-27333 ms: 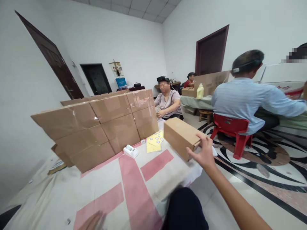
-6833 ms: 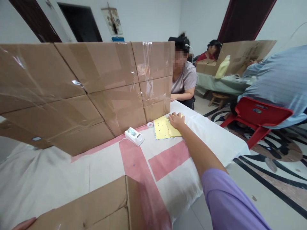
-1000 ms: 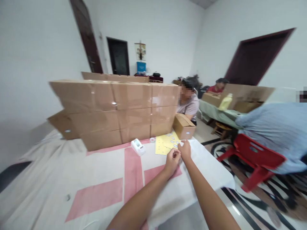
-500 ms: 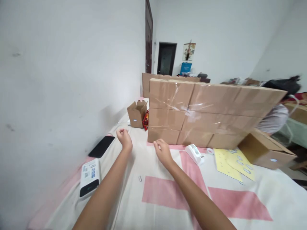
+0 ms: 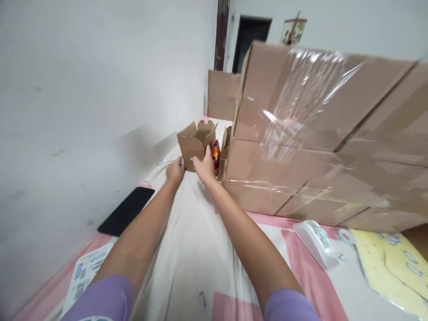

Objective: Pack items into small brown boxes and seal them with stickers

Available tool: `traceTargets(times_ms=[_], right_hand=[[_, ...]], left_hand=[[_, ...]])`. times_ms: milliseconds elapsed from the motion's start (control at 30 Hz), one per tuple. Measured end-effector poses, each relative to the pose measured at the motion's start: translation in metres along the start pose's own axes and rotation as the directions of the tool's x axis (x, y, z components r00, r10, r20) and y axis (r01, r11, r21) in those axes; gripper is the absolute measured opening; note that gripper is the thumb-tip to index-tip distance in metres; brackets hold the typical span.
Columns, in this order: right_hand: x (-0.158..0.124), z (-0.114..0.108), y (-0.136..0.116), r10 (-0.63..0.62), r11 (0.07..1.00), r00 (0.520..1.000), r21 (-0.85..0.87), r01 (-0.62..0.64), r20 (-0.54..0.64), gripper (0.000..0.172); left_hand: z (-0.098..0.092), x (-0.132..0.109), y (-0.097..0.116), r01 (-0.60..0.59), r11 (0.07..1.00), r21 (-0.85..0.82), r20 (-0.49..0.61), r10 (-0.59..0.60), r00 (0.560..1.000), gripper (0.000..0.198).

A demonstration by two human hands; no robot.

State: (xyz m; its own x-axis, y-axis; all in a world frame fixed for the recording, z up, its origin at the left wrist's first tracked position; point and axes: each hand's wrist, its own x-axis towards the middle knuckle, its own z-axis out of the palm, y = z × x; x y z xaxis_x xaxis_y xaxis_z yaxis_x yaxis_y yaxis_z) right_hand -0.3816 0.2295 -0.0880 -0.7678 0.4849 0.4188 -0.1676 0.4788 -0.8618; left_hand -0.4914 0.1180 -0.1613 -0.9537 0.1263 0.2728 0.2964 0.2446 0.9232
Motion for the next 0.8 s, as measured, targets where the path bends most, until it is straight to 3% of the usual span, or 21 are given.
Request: traceTargets(times_ms=[167, 300, 500, 633, 800], right_hand=[[0.009, 0.016, 0.004, 0.205, 0.979, 0.978, 0.014, -0.205, -0.046, 0.103], [-0.002, 0.026, -0.003, 0.165, 0.986, 0.986, 0.037, -0.165, -0.004, 0.110], [-0.027, 0.016, -0.037, 0.124, 0.992, 0.987, -0.039, -0.121, 0.105, 0.104], [-0.069, 0.004, -0.075, -0.031, 0.998, 0.972, -0.051, 0.044, 0.231, 0.099], [-0.164, -0.007, -0.135, -0.192, 0.968, 0.943, -0.107, 0.228, 0.272, 0.092]], left_hand=[[-0.007, 0.006, -0.010, -0.061, 0.978, -0.200, -0.067, 0.049, 0.997, 0.041], [-0.016, 0.003, -0.004, -0.052, 0.908, -0.415, -0.155, -0.015, 0.988, 0.041], [-0.036, -0.020, 0.013, 0.072, 0.762, -0.643, -0.146, -0.215, 0.966, 0.040], [-0.070, -0.044, 0.033, 0.071, 0.717, -0.693, -0.193, -0.281, 0.940, 0.039], [-0.116, -0.103, 0.075, -0.039, 0.718, -0.695, -0.279, -0.219, 0.935, 0.043]])
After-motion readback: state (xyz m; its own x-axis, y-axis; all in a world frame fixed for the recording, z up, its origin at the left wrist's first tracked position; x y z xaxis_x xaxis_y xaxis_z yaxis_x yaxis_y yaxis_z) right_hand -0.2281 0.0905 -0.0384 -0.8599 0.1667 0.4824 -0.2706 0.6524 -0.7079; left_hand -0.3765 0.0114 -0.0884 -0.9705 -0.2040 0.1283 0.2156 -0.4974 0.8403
